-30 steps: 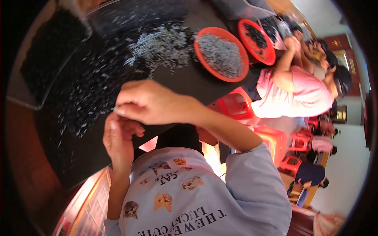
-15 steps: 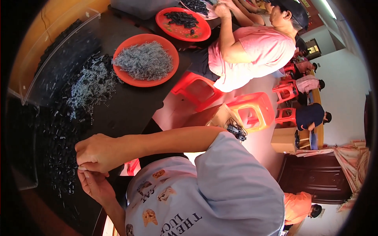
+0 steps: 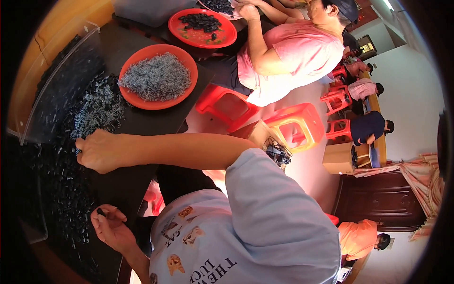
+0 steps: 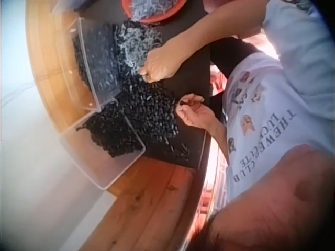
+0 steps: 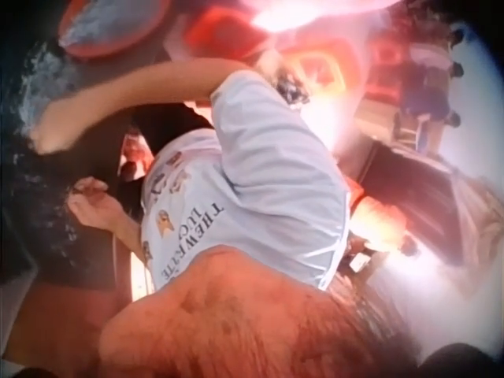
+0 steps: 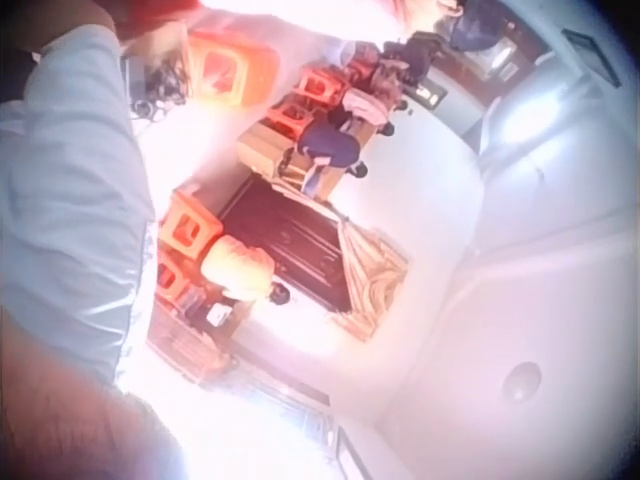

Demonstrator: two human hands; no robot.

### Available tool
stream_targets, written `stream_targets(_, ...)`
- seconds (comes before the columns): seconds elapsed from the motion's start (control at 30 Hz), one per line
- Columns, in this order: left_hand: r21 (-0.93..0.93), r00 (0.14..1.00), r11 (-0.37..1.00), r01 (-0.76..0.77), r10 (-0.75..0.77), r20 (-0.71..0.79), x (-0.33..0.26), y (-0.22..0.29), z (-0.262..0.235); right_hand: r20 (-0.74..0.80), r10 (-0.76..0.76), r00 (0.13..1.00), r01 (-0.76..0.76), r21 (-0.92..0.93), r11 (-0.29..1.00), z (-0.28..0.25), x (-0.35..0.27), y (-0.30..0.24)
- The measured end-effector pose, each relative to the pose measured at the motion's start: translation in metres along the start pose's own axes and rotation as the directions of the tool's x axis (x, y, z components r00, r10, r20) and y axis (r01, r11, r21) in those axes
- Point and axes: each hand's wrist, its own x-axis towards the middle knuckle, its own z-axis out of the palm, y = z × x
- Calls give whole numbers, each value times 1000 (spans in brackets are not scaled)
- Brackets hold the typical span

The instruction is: The person empties plastic parts from a container onto the table and assembles cord locks by inserting springs into plastic components by hand.

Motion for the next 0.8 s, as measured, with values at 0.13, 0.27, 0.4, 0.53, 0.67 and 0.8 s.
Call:
stream_targets(0.13,23,1000,1000,-2,2,-17,0,-1,6,-7,-33,999,32,-6,999,14,10,0)
stream_targets(0.27,52,999,999,11,-8,-46,0,-1,4,22,-91,996,92,-38,995,14,8,-5)
stream_targets(0.4,49,998,999,23,-20,-57,-1,-3,3,11,-117,993,118,-21,993,-4,-3,-12)
stream_targets(0.53,80,1000,997,14,-15,19,0,-3,1,62,-141,988,140,26,990,-7,-10,-17)
stream_targets(0.67,70,999,998,0,-2,32,1,-4,4,-9,-126,992,126,-17,992,6,-5,-13)
stream_targets(0.8,84,1000,996,-14,13,13,-2,-4,0,29,-136,990,136,13,991,1,3,-18)
